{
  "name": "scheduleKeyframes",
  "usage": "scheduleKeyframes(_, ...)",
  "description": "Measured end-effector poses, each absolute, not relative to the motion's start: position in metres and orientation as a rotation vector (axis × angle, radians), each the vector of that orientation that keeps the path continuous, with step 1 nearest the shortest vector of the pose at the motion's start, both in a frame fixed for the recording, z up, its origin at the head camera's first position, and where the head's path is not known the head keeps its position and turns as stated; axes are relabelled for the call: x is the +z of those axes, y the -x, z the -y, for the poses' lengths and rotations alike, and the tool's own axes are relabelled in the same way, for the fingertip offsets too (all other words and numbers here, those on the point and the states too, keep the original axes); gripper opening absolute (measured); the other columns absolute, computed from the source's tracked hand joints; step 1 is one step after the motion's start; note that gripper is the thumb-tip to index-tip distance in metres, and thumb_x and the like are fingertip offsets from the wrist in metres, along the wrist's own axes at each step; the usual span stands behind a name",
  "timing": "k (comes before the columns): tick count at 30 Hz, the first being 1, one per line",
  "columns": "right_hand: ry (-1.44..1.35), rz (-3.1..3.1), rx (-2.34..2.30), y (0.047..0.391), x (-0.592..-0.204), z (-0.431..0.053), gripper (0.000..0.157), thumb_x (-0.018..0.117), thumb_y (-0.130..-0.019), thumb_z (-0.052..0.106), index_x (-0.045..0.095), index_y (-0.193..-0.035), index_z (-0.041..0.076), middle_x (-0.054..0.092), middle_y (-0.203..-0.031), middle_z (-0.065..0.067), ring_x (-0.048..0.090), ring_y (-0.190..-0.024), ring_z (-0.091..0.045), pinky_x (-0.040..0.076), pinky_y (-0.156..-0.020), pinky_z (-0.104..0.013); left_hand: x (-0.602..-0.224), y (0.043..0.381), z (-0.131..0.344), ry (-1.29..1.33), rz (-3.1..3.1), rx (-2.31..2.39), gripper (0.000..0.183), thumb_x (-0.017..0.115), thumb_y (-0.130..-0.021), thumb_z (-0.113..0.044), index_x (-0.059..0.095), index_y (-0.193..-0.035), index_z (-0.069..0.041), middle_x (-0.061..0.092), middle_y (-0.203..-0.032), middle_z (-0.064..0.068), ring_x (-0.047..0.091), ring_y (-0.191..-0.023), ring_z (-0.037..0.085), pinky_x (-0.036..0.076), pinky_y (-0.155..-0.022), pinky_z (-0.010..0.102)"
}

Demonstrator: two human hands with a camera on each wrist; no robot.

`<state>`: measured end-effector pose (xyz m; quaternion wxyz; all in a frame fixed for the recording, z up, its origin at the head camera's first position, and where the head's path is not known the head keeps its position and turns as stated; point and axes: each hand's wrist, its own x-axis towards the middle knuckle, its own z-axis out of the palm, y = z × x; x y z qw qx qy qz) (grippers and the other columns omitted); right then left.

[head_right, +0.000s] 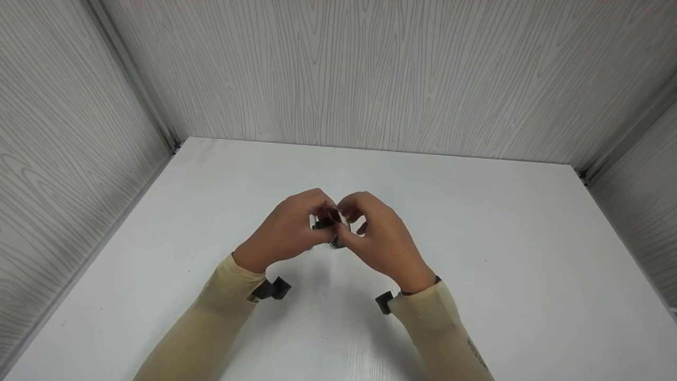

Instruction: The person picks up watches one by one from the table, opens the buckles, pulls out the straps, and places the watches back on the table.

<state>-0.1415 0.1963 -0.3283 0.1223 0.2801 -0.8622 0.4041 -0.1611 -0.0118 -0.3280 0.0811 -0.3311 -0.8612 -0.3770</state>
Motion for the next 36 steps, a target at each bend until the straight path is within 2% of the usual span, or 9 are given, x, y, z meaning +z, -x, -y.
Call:
scheduleKeyframes(10,-0.923,2.459,1.166,0.1413,-0.3277,-0.197,0.029,0.072,-0.096,0.001,0.069,-0.12,0.016,0.07,-0.116,0.01,0.067,-0.11,-0.009,0.058,-0.086,-0.031,-0.3281,0.1631,0.0128,0.956,2.594,-1.158,0.011,0.074,-0.093,-0.019,0.066,-0.096,-0.013,0.061,-0.091,-0.003,0.058,-0.078,0.008,0.049,-0.068,0.025)
scheduleKeyframes(15,-0.941,2.43,1.171,0.1419,-0.3288,-0.196,0.03,0.073,-0.094,0.001,0.069,-0.119,0.016,0.07,-0.117,0.01,0.067,-0.11,-0.01,0.058,-0.086,-0.03,-0.3269,0.163,0.0136,0.946,2.599,-1.172,0.01,0.075,-0.092,-0.018,0.066,-0.096,-0.014,0.06,-0.09,-0.004,0.057,-0.077,0.008,0.049,-0.066,0.025)
scheduleKeyframes(25,-0.884,2.421,1.162,0.1414,-0.3298,-0.1959,0.027,0.075,-0.094,0.004,0.069,-0.118,0.014,0.072,-0.114,0.009,0.069,-0.106,-0.01,0.058,-0.083,-0.029,-0.325,0.1628,0.0148,0.968,2.589,-1.218,0.012,0.076,-0.094,-0.021,0.067,-0.097,-0.014,0.061,-0.093,-0.003,0.059,-0.08,0.008,0.05,-0.07,0.025)
scheduleKeyframes(33,-0.915,2.337,1.296,0.1427,-0.3311,-0.1973,0.02,0.075,-0.093,0.002,0.069,-0.111,0.007,0.073,-0.102,0.003,0.07,-0.092,-0.013,0.058,-0.079,-0.025,-0.3248,0.1658,0.0181,1.052,2.548,-1.725,0.011,0.076,-0.093,-0.021,0.068,-0.096,-0.014,0.067,-0.089,-0.003,0.065,-0.077,0.012,0.055,-0.069,0.028)
scheduleKeyframes(36,-0.934,2.329,1.338,0.1425,-0.3302,-0.1971,0.019,0.074,-0.093,0.0,0.069,-0.11,0.005,0.073,-0.099,0.001,0.07,-0.088,-0.014,0.058,-0.079,-0.024,-0.3249,0.1669,0.0185,1.064,2.548,-1.773,0.011,0.077,-0.092,-0.021,0.069,-0.096,-0.015,0.068,-0.085,-0.003,0.064,-0.079,0.012,0.054,-0.071,0.028)
